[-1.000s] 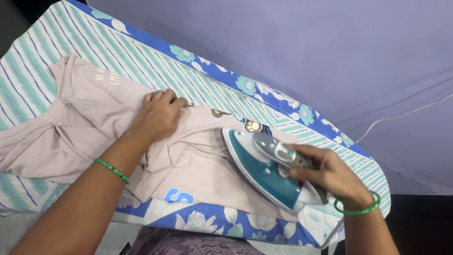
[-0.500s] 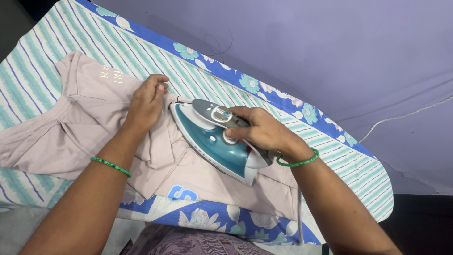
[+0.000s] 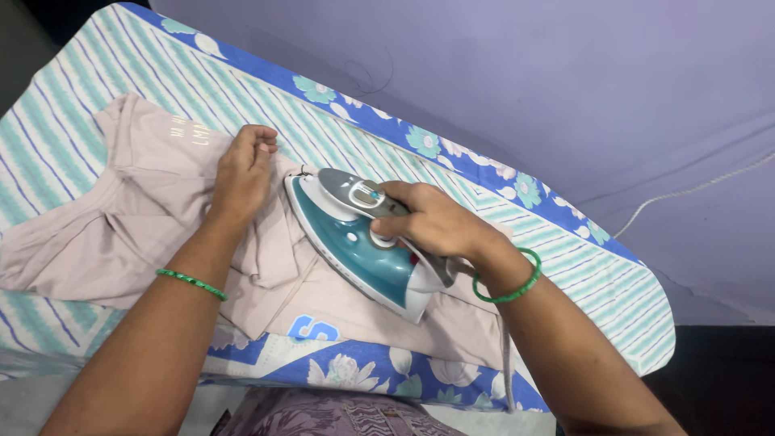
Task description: The person irons a light pink t-shirt on a floral-patterned ironing board. They smooth the fabric, use a steam iron to press the sleeves and body, and fold the garment into a neat rectangle.
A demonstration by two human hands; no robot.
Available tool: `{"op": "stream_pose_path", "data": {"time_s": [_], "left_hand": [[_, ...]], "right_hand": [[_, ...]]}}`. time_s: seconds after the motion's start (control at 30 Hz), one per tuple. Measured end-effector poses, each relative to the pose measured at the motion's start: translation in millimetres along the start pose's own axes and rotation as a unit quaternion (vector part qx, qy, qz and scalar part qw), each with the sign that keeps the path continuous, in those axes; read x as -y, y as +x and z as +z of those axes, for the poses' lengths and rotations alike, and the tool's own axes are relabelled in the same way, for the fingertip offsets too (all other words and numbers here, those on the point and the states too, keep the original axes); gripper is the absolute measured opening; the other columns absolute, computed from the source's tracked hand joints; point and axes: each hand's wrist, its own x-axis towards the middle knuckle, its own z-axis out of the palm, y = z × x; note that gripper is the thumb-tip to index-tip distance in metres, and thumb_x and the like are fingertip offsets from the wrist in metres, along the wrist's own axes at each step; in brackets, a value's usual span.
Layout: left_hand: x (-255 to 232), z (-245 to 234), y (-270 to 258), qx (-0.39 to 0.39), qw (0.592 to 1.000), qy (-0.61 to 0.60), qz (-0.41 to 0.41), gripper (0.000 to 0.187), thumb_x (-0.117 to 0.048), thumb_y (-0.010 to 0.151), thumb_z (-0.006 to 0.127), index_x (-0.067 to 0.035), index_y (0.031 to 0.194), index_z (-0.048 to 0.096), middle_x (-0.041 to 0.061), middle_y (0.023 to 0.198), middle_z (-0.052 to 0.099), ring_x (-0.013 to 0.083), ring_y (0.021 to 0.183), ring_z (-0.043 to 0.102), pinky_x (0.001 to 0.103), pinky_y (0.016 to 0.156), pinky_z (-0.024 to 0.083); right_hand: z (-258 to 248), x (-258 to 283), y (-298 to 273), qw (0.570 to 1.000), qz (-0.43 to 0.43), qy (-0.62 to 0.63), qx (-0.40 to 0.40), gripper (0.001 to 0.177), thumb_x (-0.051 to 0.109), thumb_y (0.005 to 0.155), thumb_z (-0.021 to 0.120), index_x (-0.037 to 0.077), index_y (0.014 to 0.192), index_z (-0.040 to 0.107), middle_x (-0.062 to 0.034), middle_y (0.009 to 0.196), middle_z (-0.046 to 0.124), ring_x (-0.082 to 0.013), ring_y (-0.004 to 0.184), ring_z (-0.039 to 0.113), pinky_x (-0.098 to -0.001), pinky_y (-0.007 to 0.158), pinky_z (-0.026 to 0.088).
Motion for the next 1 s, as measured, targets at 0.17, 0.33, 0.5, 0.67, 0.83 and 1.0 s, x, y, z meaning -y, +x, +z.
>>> {"op": "stream_pose_path", "data": {"time_s": [0.17,0.33,0.5,0.67,0.83,1.0], "left_hand": [[6,-1,1,0.001,0.999,-0.049,-0.009,0.020,-0.005,0.106,0.047,-0.001,0.120,0.060,0.012,0.112,0.069,0.0195,0.104,0.069,0.032,0.092,0.055],[8,-5,1,-0.003,0.999,-0.051,-0.013,0.020,-0.003,0.104,0.048,0.000,0.120,0.061,0.012,0.110,0.070,0.0198,0.103,0.070,0.032,0.092,0.055],[6,0,2,-0.008,1.000,-0.020,0.001,0.021,-0.004,0.102,0.049,-0.001,0.119,0.061,0.013,0.113,0.071,0.0222,0.104,0.071,0.035,0.092,0.055],[6,-2,3,0.031,0.994,0.104,0.011,0.019,-0.008,0.094,0.061,-0.006,0.112,0.069,0.016,0.114,0.066,0.0311,0.101,0.066,0.043,0.092,0.052],[18,-2,12,0.051,0.950,0.289,0.103,0.010,-0.012,0.085,0.075,-0.008,0.093,0.074,0.017,0.111,0.063,0.0388,0.107,0.058,0.050,0.096,0.045],[24,-6,11,0.035,0.959,0.265,0.089,0.009,-0.013,0.091,0.073,-0.006,0.097,0.071,0.018,0.111,0.061,0.0397,0.108,0.057,0.051,0.097,0.044]], "right_hand": [[1,-2,-10,0.996,0.085,0.007,0.019,0.064,0.030,0.080,0.072,0.005,0.138,0.061,-0.0145,0.100,0.076,-0.0220,0.089,0.071,-0.0360,0.082,0.053],[4,-8,-17,0.995,0.095,0.009,0.014,0.065,0.030,0.081,0.073,0.004,0.139,0.060,-0.0145,0.096,0.075,-0.0216,0.084,0.071,-0.0344,0.081,0.052],[1,-9,-47,0.994,0.112,0.016,-0.002,0.062,0.030,0.078,0.073,0.006,0.134,0.062,-0.0084,0.084,0.076,-0.0185,0.070,0.068,-0.0337,0.062,0.053],[-13,-24,-76,0.984,0.174,0.039,0.008,0.062,0.027,0.073,0.078,0.008,0.131,0.069,-0.0106,0.076,0.074,-0.0179,0.060,0.065,-0.0325,0.055,0.048],[-6,-35,-61,0.990,0.125,0.061,-0.022,0.063,0.027,0.075,0.077,0.007,0.134,0.065,-0.0102,0.082,0.072,-0.0173,0.069,0.066,-0.0325,0.063,0.051],[-1,-16,-22,0.997,0.058,0.052,-0.013,0.060,0.028,0.078,0.074,0.003,0.131,0.066,-0.0102,0.090,0.075,-0.0196,0.080,0.069,-0.0344,0.072,0.053]]}}
